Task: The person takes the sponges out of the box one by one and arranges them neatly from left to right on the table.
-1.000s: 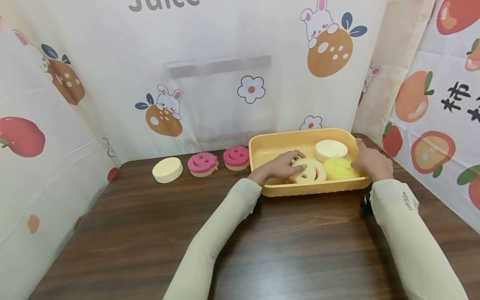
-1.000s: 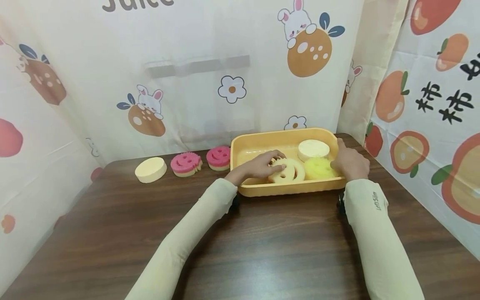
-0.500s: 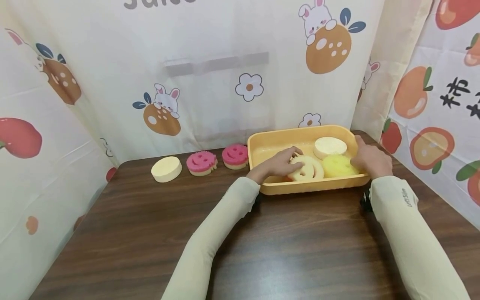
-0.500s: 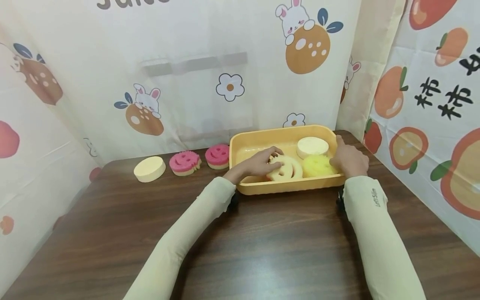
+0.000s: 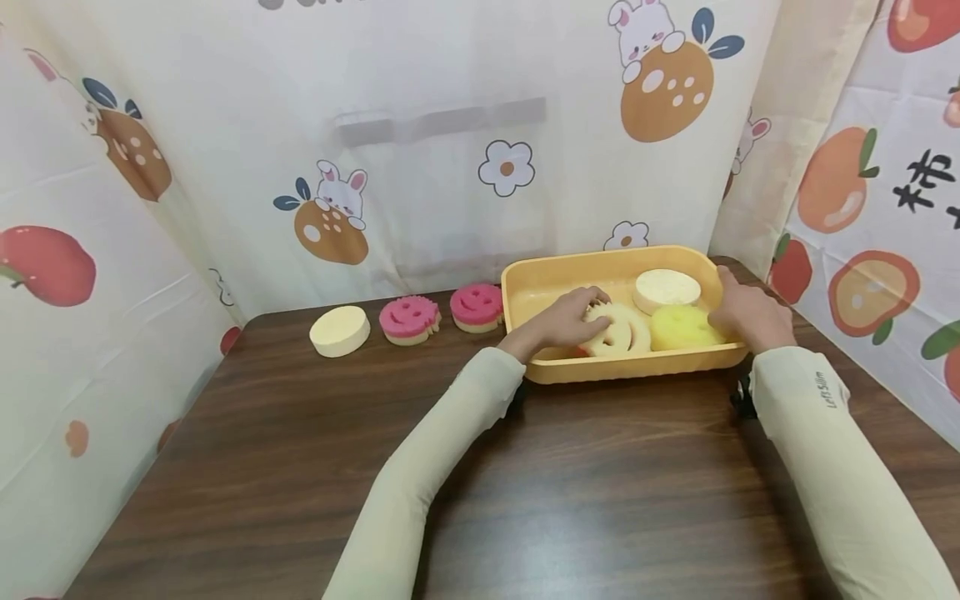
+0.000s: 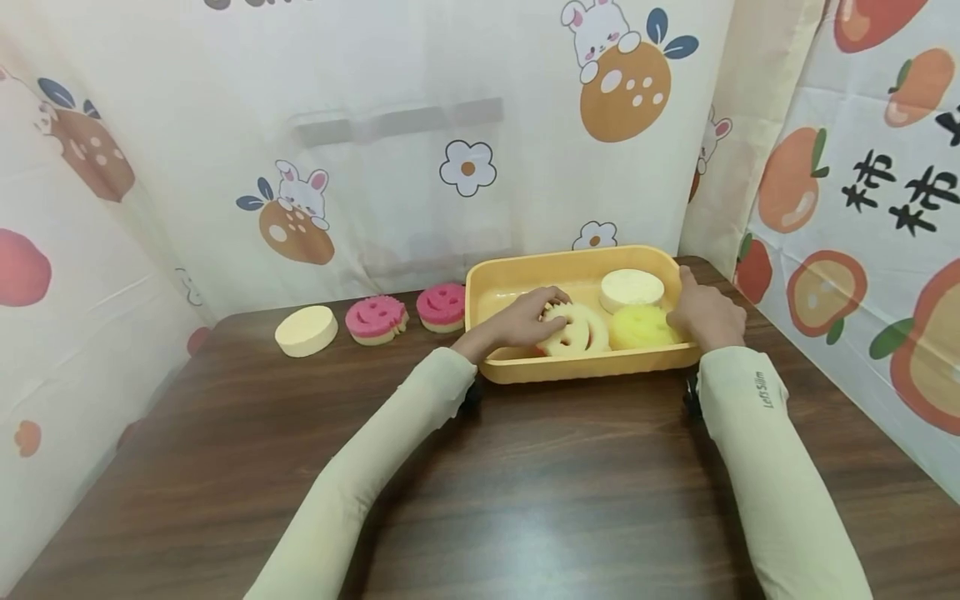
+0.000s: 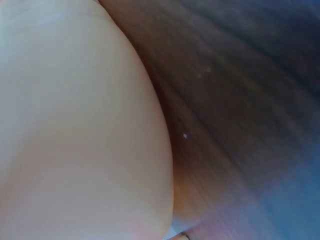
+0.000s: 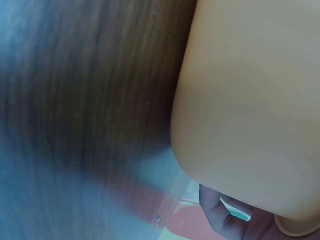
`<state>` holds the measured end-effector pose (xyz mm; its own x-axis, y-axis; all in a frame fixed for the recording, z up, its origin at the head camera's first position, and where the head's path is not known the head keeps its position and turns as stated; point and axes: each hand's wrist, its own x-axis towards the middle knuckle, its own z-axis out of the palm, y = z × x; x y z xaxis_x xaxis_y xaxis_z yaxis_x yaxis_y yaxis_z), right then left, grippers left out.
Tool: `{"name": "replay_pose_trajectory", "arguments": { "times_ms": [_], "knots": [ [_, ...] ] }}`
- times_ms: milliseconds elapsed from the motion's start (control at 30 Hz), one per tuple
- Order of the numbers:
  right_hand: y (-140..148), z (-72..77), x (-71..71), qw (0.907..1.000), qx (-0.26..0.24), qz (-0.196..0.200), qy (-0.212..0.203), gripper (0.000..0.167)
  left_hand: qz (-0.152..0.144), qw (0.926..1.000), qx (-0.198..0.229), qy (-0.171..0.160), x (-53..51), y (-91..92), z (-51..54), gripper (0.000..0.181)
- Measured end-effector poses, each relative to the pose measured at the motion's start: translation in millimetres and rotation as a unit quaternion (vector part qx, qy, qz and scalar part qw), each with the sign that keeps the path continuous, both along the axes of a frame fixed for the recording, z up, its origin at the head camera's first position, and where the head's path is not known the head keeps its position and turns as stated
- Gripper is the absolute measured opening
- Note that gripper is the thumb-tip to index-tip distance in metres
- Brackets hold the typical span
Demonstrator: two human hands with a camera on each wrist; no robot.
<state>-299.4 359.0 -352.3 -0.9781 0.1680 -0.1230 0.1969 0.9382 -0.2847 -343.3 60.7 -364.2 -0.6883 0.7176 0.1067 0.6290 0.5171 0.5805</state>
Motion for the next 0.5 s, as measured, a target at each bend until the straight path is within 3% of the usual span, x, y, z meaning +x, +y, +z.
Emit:
{"name": "replay_pose_trajectory", "arguments": {
  "times_ms": [233,500],
  "knots": [
    [0.1,1.3,2.9,0.9997,-0.015,0.009,-0.015,0.086,0.017,0.9996,0.002,0.022,0.4,-3.1,2.5,0.04],
    [3.4,4.2,1.4,0.9995,-0.014,0.029,0.0,0.087,0.028,0.9984,0.011,0.047,-1.2,-4.8,8.1,0.039]
  ]
}}
